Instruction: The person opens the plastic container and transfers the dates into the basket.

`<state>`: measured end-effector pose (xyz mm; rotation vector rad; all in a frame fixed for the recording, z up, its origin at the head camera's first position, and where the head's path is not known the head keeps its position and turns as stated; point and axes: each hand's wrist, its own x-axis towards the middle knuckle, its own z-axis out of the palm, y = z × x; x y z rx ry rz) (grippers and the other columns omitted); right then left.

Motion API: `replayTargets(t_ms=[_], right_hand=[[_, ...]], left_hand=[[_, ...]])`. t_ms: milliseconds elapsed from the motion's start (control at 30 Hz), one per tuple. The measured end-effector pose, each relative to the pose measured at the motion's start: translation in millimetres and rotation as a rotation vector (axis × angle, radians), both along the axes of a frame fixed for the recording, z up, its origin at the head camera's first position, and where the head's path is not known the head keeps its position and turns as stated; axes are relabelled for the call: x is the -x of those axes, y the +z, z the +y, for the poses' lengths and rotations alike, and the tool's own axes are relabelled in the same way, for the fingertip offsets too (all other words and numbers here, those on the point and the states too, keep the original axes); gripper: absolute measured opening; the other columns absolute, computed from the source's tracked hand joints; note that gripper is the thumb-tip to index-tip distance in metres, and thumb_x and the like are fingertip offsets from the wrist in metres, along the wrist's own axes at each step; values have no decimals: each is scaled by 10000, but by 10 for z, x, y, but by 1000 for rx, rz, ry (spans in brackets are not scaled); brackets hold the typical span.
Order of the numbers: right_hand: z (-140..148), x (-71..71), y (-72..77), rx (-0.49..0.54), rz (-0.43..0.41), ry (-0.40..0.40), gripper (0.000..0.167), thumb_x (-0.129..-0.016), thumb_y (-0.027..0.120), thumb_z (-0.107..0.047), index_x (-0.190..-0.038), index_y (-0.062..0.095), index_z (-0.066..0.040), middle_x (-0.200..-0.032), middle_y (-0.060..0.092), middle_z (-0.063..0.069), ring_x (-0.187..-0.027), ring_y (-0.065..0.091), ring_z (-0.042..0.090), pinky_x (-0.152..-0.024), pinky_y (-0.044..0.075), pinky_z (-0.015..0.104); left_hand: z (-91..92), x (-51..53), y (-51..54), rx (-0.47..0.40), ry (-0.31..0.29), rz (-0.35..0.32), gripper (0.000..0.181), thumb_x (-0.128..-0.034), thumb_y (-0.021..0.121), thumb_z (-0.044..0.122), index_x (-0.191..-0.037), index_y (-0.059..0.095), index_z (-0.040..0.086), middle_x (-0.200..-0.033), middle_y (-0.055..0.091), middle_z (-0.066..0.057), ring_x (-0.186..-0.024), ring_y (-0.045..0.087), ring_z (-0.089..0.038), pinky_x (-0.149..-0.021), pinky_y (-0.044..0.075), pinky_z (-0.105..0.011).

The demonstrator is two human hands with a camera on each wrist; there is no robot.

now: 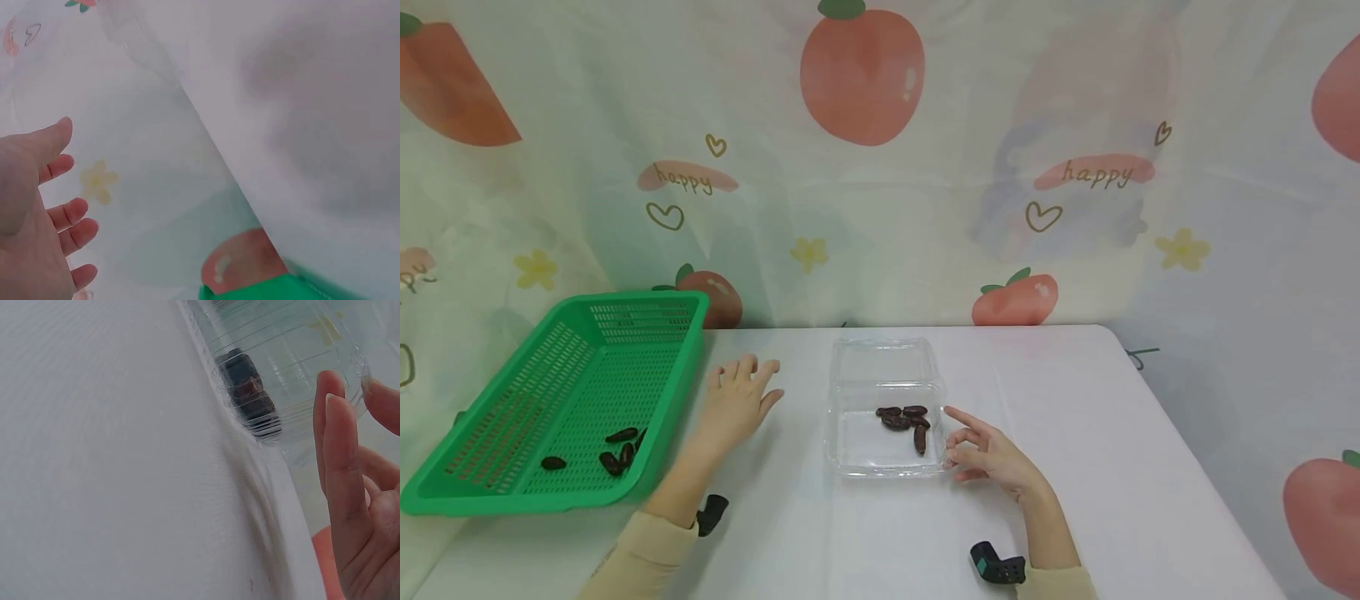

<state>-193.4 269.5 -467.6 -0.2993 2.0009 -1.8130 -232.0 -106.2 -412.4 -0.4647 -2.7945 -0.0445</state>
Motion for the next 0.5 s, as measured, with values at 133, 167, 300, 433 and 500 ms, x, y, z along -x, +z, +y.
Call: replayTargets(t_ms=[133, 167, 300, 433, 500], right_hand=[[-1, 1, -4, -11, -1, -7, 718, -871, 588, -52, -1443, 155, -19, -917, 497, 0, -744, 594, 107, -671, 536, 330], [-1, 2, -5, -12, -2, -8, 718, -871, 588, -54, -1443, 156, -20, -915, 497, -1, -744, 593, 107, -671, 536, 330], [-1, 3, -10, -11, -6, -8, 726, -868, 596, -62, -1443, 156, -19, -910, 497, -4, -742, 589, 103, -671, 536, 332], [-6, 1, -5, -12, -7, -7, 726, -867, 594, -59, -1443, 153, -19, -912, 498, -3, -742, 586, 100, -675, 536, 335], [-10, 0, -1, -14, -8, -8, 726, -868, 593, -57, -1444, 154, -21, -913, 498, -2, -741, 585, 100, -677, 536, 336]], left_hand=[[191, 24, 6, 24, -28, -32, 376, -907, 549, 351, -1232, 437, 198, -1074, 391, -96, -999, 382, -285, -890, 268, -472], [236, 30, 3, 32, -37, -34, 383, -906, 548, 356, -1238, 437, 201, -1083, 394, -93, -999, 383, -280, -888, 268, -467], [410, 52, -40, 66, -74, -44, 424, -898, 544, 394, -1266, 434, 215, -1125, 406, -82, -1015, 394, -259, -902, 268, -453], [578, 68, -98, 97, -106, -55, 436, -890, 543, 418, -1265, 421, 231, -1135, 412, -66, -1021, 406, -238, -909, 275, -442], [660, 74, -127, 112, -121, -68, 435, -890, 540, 424, -1262, 413, 237, -1146, 413, -63, -1034, 405, -232, -918, 276, -439]])
